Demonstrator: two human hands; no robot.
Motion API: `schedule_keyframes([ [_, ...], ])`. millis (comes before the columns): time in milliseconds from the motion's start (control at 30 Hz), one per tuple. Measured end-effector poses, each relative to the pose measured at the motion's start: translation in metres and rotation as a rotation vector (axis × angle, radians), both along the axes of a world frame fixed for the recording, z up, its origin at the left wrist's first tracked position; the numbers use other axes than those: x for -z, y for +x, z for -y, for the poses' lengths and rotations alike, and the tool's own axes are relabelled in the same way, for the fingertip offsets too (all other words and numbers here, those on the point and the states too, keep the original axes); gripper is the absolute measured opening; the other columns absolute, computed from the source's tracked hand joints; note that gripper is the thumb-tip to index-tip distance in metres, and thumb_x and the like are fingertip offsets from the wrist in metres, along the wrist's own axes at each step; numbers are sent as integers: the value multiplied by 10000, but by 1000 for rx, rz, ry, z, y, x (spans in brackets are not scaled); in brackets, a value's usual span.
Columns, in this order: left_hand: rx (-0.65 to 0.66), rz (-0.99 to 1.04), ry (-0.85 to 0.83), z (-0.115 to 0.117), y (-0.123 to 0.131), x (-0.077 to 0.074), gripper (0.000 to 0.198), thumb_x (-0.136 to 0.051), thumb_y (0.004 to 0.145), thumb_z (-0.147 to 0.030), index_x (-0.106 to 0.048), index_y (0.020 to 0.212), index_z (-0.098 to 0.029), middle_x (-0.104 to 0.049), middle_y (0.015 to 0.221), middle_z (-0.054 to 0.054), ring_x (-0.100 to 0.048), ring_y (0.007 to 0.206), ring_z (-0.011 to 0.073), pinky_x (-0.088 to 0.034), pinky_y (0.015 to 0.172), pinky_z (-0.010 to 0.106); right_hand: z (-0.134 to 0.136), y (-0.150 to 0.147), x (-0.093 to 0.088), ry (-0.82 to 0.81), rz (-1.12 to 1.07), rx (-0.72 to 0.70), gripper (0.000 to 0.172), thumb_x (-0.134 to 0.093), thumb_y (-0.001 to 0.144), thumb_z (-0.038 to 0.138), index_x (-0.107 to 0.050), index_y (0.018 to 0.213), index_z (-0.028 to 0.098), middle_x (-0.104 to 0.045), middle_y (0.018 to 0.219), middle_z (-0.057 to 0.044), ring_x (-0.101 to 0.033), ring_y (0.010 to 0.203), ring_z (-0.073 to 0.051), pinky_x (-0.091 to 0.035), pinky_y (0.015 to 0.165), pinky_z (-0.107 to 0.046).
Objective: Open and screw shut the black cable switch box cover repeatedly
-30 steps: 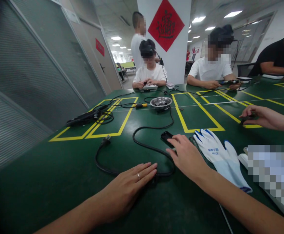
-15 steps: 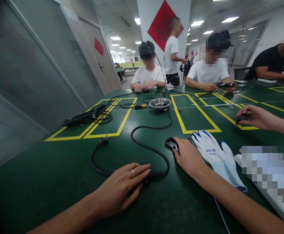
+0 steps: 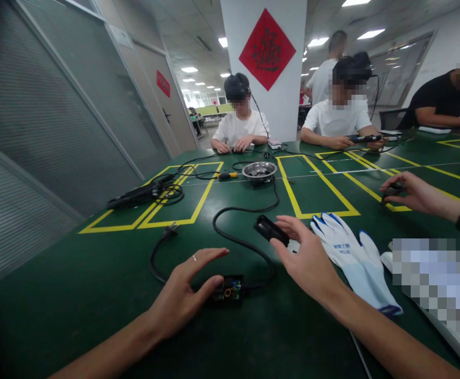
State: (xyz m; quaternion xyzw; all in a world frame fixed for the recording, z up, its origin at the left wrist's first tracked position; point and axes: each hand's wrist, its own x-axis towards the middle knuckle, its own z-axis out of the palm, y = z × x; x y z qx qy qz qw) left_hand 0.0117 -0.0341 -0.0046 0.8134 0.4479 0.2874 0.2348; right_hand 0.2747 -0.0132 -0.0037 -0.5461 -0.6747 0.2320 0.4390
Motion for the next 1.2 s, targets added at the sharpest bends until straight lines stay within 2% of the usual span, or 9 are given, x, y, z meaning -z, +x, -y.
schedule_keyframes([
  [167,3,422,-309,6,12,-3,502,-672,850,-334,-503,1317,-257,-596,1299,44,-546,1205,247,-423,1046,394,41,-43,-1,-225,-187,-329,428,-622,821,307,-507,1231,269,-599,1243,-38,-586,1122,-161,-481,993,-361],
  [300,48,545,-356,8,10,-9,391,-644,878,-301,-536,1247,-224,-633,1238,57,-585,1158,235,-471,1001,364,50,-53,3,-248,-178,-358,398,-625,822,327,-534,1208,283,-613,1222,-18,-588,1108,-157,-484,985,-358],
  [400,76,431,-134,5,-4,-15,566,-674,861,-272,-386,1348,-264,-591,1294,63,-584,1151,224,-453,1016,394,43,-41,4,-207,-185,-204,307,-554,868,373,-562,1153,261,-633,1179,-39,-598,1088,-171,-487,973,-390],
  [500,120,166,73,0,-18,-20,671,-696,847,-263,-273,1367,-290,-523,1371,81,-543,1200,232,-401,1052,446,34,-29,8,-175,-188,-62,277,-519,883,391,-581,1099,229,-661,1101,-74,-630,1012,-199,-517,908,-427],
  [700,196,-225,108,-4,-13,-20,318,-545,943,-347,-446,1219,-224,-460,1423,105,-553,1126,234,-464,941,436,31,-25,12,-145,-140,-26,256,-512,885,376,-590,1084,234,-671,1062,-68,-635,984,-202,-531,866,-415],
  [900,402,-297,241,-4,9,5,398,-516,946,-409,-467,1292,-219,-494,1396,99,-519,1204,230,-426,994,398,33,-27,12,-156,-87,-47,242,-503,883,364,-585,1081,252,-672,1041,-48,-638,964,-193,-550,672,-312],
  [1033,358,-326,169,-8,11,9,653,-566,874,-513,-346,1394,-184,-565,1318,110,-513,1229,229,-419,1034,390,34,-26,14,-148,-82,-49,237,-501,886,349,-583,1087,253,-672,1046,-46,-639,957,-183,-549,712,-320],
  [1100,328,-336,179,-7,8,6,786,-577,831,-585,-277,1433,-179,-510,1375,136,-460,1284,258,-394,1061,430,35,-26,14,-130,-79,-52,238,-499,887,343,-588,1084,244,-669,1048,-57,-638,960,-188,-547,693,-312],
  [1200,274,-360,229,-3,5,0,870,-546,829,-641,-193,1470,-170,-351,1484,183,-344,1366,305,-332,1097,498,34,-24,10,-106,-42,-39,250,-489,891,349,-591,1090,237,-663,1055,-71,-634,958,-200,-510,542,-260],
])
